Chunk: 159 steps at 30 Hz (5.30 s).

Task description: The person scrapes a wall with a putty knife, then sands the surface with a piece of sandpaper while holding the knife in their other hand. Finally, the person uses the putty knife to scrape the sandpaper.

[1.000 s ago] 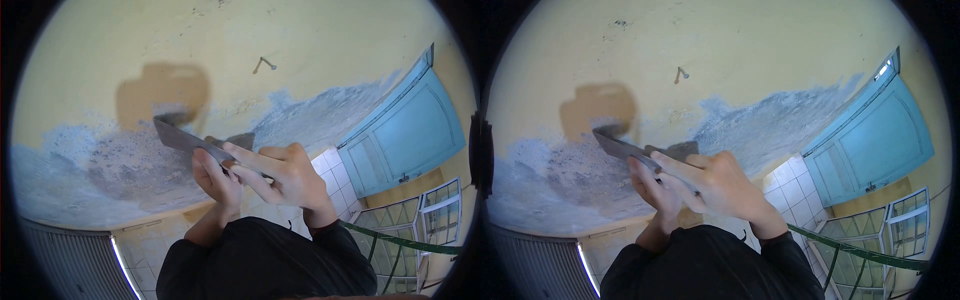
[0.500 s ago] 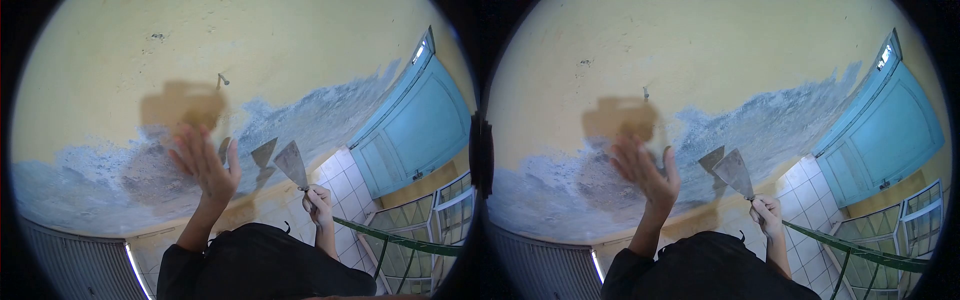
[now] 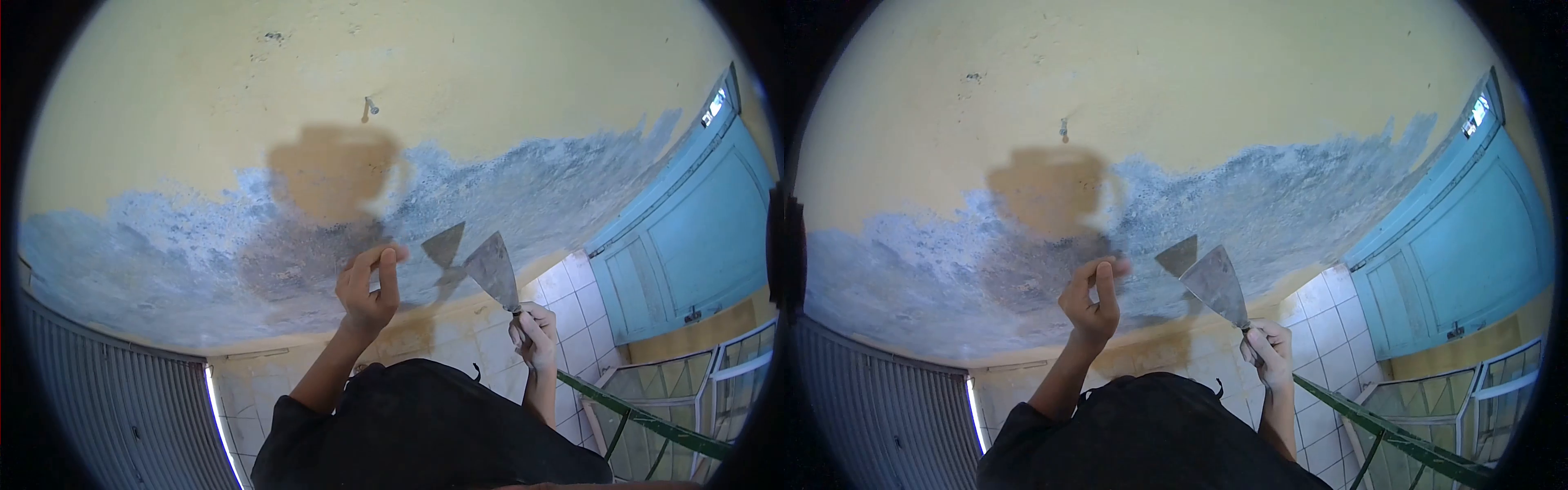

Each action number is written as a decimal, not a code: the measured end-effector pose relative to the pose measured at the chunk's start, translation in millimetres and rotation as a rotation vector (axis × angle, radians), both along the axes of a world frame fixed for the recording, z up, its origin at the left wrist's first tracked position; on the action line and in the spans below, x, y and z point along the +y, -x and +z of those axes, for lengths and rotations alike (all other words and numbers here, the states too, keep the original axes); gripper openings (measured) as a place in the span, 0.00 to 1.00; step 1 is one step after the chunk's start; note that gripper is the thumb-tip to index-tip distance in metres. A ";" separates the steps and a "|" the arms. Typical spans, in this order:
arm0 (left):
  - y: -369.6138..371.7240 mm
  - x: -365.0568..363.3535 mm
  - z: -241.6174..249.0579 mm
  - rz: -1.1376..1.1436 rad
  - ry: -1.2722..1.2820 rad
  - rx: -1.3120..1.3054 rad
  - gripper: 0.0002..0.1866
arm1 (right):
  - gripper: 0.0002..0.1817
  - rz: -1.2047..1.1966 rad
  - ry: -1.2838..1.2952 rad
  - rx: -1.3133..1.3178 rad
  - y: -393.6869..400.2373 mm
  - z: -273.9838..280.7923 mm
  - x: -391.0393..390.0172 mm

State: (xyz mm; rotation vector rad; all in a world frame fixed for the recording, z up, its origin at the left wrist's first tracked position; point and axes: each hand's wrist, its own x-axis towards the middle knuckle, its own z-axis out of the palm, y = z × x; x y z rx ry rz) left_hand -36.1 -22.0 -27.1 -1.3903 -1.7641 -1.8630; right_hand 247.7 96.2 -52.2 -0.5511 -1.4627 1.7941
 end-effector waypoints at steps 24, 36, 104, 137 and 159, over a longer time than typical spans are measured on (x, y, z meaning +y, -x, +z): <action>3.0 -64.8 -46.1 -0.874 0.565 -0.651 0.13 | 0.08 0.067 0.213 -0.123 106.2 -14.3 -113.5; 56.4 -66.5 -83.3 -0.978 1.421 -0.360 0.17 | 0.26 -1.037 0.336 -1.410 10.5 -225.8 -280.1; 17.9 -303.0 -193.6 -1.059 1.601 0.537 0.19 | 0.15 -2.032 0.645 -0.920 -179.9 -453.3 -608.9; 143.1 -239.9 -51.0 -1.138 0.783 -1.030 0.07 | 0.26 -0.531 0.328 0.393 183.5 -36.7 -332.2; 109.2 -122.9 -7.6 -0.666 0.677 -0.388 0.19 | 0.29 0.038 0.454 0.403 173.4 -31.3 -202.5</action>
